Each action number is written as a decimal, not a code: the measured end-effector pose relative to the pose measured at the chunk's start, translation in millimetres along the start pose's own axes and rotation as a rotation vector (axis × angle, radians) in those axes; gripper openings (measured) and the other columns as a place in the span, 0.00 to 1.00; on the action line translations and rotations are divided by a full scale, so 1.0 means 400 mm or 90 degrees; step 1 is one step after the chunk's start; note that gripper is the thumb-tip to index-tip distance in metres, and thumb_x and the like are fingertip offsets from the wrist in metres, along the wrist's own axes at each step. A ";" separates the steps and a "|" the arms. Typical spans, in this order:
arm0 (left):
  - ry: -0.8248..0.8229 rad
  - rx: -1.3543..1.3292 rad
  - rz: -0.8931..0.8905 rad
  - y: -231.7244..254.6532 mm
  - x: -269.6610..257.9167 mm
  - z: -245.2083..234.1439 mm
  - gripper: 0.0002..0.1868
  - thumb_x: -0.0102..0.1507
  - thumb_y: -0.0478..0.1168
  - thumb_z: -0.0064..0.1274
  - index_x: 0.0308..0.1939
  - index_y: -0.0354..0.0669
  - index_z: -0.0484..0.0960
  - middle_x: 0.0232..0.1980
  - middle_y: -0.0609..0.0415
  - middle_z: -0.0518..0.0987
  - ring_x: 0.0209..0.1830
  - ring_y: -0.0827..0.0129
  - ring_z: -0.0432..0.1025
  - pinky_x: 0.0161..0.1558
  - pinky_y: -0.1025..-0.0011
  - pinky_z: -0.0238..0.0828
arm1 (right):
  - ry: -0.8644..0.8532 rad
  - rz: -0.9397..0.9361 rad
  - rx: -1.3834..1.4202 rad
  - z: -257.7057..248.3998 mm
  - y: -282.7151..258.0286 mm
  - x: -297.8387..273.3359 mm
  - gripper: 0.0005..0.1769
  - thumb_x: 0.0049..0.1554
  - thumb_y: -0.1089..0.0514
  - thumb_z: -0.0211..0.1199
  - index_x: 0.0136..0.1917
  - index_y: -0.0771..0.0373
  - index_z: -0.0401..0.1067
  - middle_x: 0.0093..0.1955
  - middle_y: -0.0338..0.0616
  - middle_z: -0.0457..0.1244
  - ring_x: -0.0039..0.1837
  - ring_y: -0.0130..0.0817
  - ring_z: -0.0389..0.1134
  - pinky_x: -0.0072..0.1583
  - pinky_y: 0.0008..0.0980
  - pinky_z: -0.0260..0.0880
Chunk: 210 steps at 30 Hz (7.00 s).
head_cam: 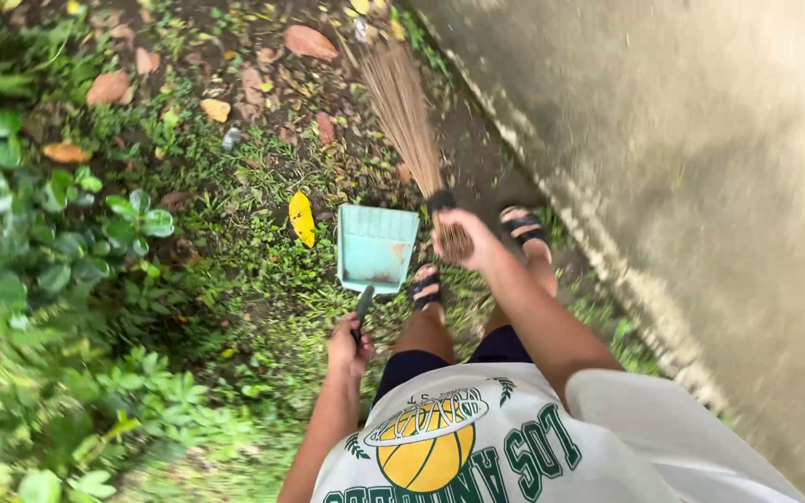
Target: Sweeping leaves and debris off a concrete outdoor path into a dustpan using a broom.
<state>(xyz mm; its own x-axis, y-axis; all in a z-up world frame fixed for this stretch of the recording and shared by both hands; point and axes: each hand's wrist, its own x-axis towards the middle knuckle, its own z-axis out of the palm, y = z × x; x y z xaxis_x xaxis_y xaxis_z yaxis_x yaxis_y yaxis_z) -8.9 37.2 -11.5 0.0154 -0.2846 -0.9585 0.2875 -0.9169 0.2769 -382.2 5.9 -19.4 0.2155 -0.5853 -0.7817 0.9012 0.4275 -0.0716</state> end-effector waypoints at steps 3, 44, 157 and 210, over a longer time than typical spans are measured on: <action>0.021 -0.076 0.027 -0.042 -0.025 0.063 0.15 0.65 0.39 0.43 0.56 0.51 0.75 0.26 0.57 0.64 0.20 0.70 0.60 0.22 0.71 0.58 | 0.009 -0.005 -0.041 -0.010 -0.037 -0.064 0.11 0.53 0.53 0.66 0.44 0.62 0.73 0.37 0.48 0.67 0.36 0.43 0.70 0.41 0.43 0.77; 0.204 -0.561 0.116 -0.903 -0.324 0.546 0.02 0.66 0.39 0.48 0.42 0.49 0.73 0.25 0.59 0.66 0.18 0.72 0.60 0.19 0.73 0.55 | 0.009 0.245 -0.670 -0.091 -0.357 -0.091 0.09 0.52 0.59 0.63 0.46 0.61 0.68 0.36 0.44 0.67 0.36 0.40 0.72 0.39 0.40 0.77; -0.030 -0.447 -0.019 -0.117 -0.108 0.151 0.09 0.66 0.37 0.47 0.49 0.52 0.71 0.29 0.59 0.68 0.20 0.73 0.60 0.21 0.74 0.55 | 0.059 0.417 -0.699 0.516 0.456 0.271 0.10 0.50 0.59 0.64 0.44 0.64 0.69 0.32 0.47 0.64 0.31 0.42 0.68 0.38 0.47 0.78; 0.133 -0.571 -0.065 0.105 -0.004 0.257 0.11 0.63 0.35 0.48 0.48 0.51 0.70 0.26 0.59 0.65 0.19 0.71 0.60 0.20 0.72 0.52 | 0.073 0.196 -0.623 0.645 -0.062 0.639 0.17 0.51 0.58 0.63 0.53 0.64 0.69 0.47 0.44 0.70 0.37 0.39 0.73 0.43 0.41 0.77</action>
<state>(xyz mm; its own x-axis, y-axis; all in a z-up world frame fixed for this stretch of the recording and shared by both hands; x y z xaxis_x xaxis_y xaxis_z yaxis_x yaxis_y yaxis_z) -95.2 -29.4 8.7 0.0970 -0.0780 -0.9922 0.9293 -0.3498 0.1183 -252.4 -331.8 -57.6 0.3020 -0.3081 -0.9021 0.1007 0.9513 -0.2913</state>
